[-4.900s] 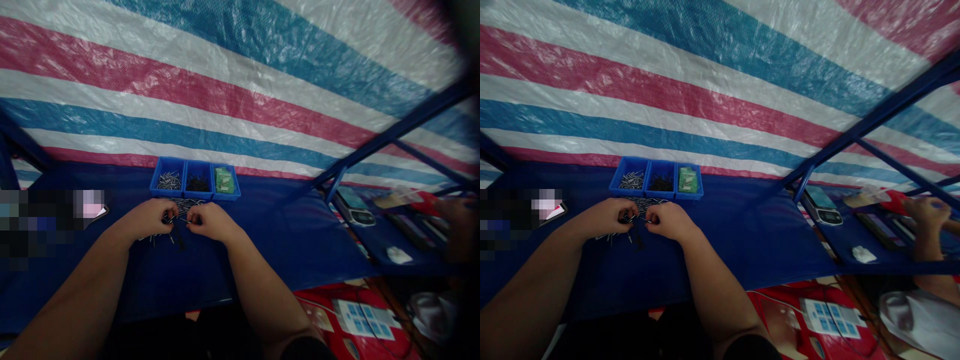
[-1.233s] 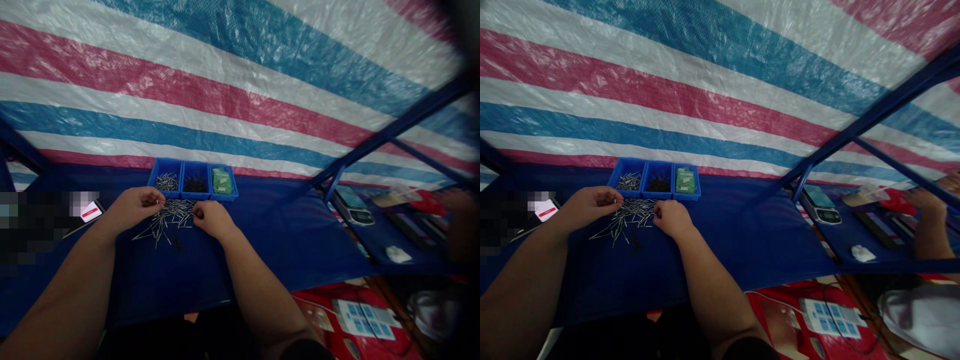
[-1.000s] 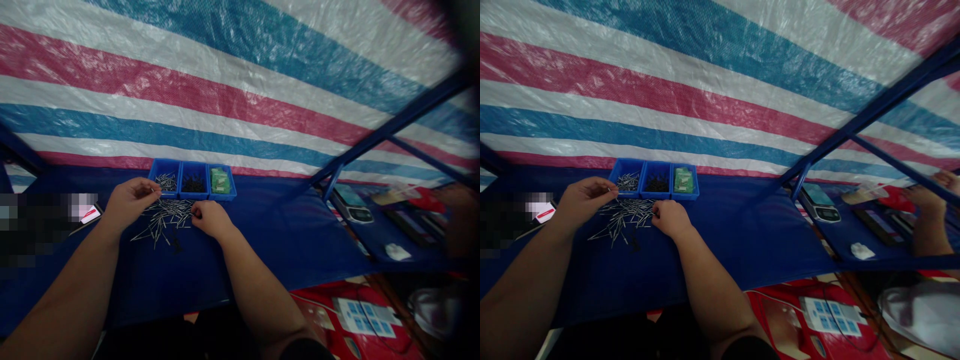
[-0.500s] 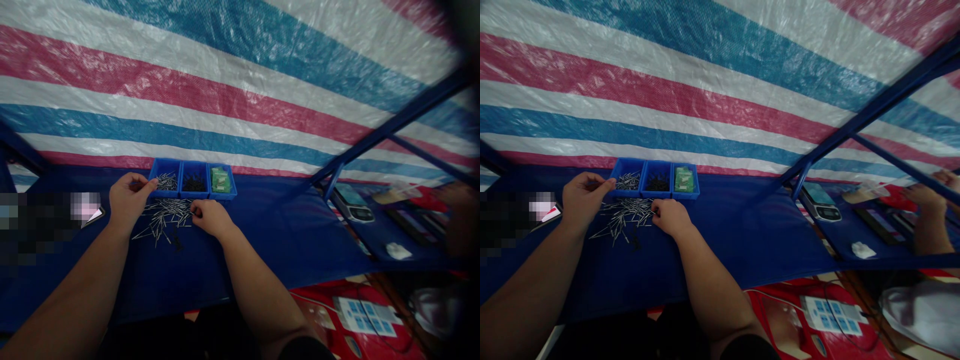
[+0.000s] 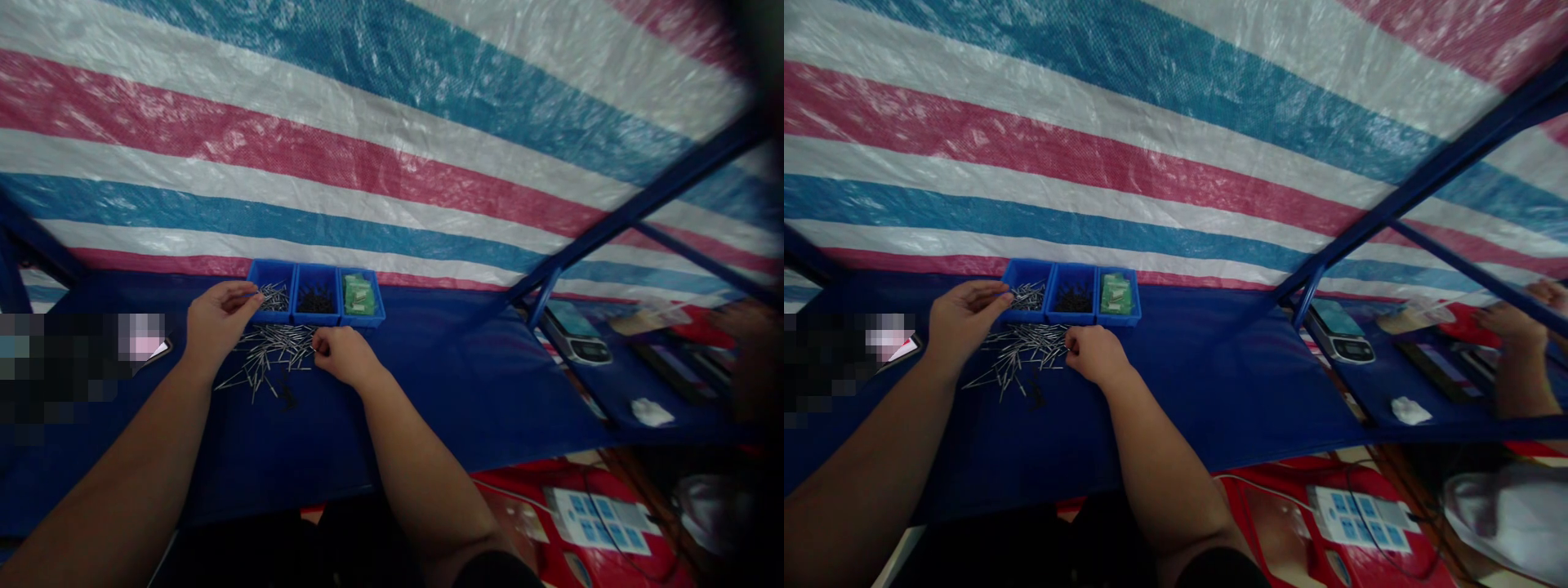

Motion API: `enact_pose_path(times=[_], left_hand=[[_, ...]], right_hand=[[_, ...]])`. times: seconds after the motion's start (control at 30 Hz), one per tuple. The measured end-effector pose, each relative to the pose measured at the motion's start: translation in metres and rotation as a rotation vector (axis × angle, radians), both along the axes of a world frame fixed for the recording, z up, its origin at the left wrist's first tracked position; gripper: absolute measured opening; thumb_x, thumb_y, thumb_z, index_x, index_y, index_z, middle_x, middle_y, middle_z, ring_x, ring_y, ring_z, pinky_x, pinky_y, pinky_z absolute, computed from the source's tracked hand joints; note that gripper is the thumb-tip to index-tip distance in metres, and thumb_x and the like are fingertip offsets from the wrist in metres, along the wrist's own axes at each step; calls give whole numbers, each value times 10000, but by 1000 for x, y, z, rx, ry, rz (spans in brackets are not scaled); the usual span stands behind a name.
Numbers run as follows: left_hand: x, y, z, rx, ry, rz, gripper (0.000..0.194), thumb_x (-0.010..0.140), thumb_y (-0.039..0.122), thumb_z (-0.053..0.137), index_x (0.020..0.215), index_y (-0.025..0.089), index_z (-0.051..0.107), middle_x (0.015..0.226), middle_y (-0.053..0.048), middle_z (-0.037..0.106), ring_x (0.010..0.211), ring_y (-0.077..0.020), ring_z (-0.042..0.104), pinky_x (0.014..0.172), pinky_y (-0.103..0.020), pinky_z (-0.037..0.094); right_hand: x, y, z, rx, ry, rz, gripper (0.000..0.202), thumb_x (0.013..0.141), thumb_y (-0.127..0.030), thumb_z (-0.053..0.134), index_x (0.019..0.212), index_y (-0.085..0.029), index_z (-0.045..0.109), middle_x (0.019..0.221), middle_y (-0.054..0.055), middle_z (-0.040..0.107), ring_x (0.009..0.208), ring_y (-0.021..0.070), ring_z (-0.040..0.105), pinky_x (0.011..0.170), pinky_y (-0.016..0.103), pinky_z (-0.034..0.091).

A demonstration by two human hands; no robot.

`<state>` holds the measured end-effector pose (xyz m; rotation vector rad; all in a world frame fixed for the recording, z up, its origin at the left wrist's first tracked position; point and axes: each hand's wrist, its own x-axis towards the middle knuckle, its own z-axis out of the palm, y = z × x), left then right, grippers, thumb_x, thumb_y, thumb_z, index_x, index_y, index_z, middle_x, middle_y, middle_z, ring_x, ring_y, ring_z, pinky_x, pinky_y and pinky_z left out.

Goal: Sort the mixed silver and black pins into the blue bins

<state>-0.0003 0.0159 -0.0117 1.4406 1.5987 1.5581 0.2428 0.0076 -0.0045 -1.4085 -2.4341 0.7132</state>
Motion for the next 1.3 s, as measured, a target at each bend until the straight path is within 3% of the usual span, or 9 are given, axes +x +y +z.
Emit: enact_pose_path(times=[0.17,0.37,0.5,0.97,1.1,1.2,1.3], left_hand=[[1,-12,4,-13,152,-121,320,839,437,707,1004,164,731,890,-63,759,762,-190,718,752,-316,604],[10,-23,11,-57,413,-525,328,890,424,652,1094,184,741,1024,-92,763,869,-213,712,812,-338,575],[16,-23,12,-23,529,-647,275,931,398,592,1018,202,764,981,-79,758,885,-211,698,804,-325,542],[22,-24,9,-15,549,-672,266,939,424,585,963,198,721,862,-55,698,756,-178,642,704,-298,494],[23,-25,11,-3,564,-668,267,950,413,557,924,199,714,844,-54,687,746,-175,632,686,-289,484],[20,-27,16,21,549,-617,257,951,397,555,914,197,713,854,-51,691,745,-169,628,693,-285,487],[15,-27,19,76,529,-453,243,937,392,576,927,192,713,878,-48,705,741,-168,624,708,-291,491]], right_hand=[[4,3,2,-6,208,23,158,752,-101,641,881,-181,684,803,-3,699,718,113,611,675,219,430],[3,4,3,-7,526,39,105,812,-165,619,900,-155,675,793,6,654,701,110,600,672,222,470],[2,4,1,-49,619,12,106,823,-205,632,904,-154,676,770,1,639,682,109,591,642,221,474],[0,3,-2,-125,637,39,95,818,-213,627,860,-161,695,739,-8,633,655,100,559,617,219,445],[-1,3,-6,-162,673,50,136,841,-259,649,925,-160,689,764,-5,641,670,103,571,627,222,461],[1,5,-6,-148,689,13,237,863,-325,667,1041,-168,665,800,-1,653,682,106,584,643,226,479],[7,8,-2,-78,607,-31,230,879,-328,653,1047,-171,661,777,-7,646,646,101,566,615,218,453]])
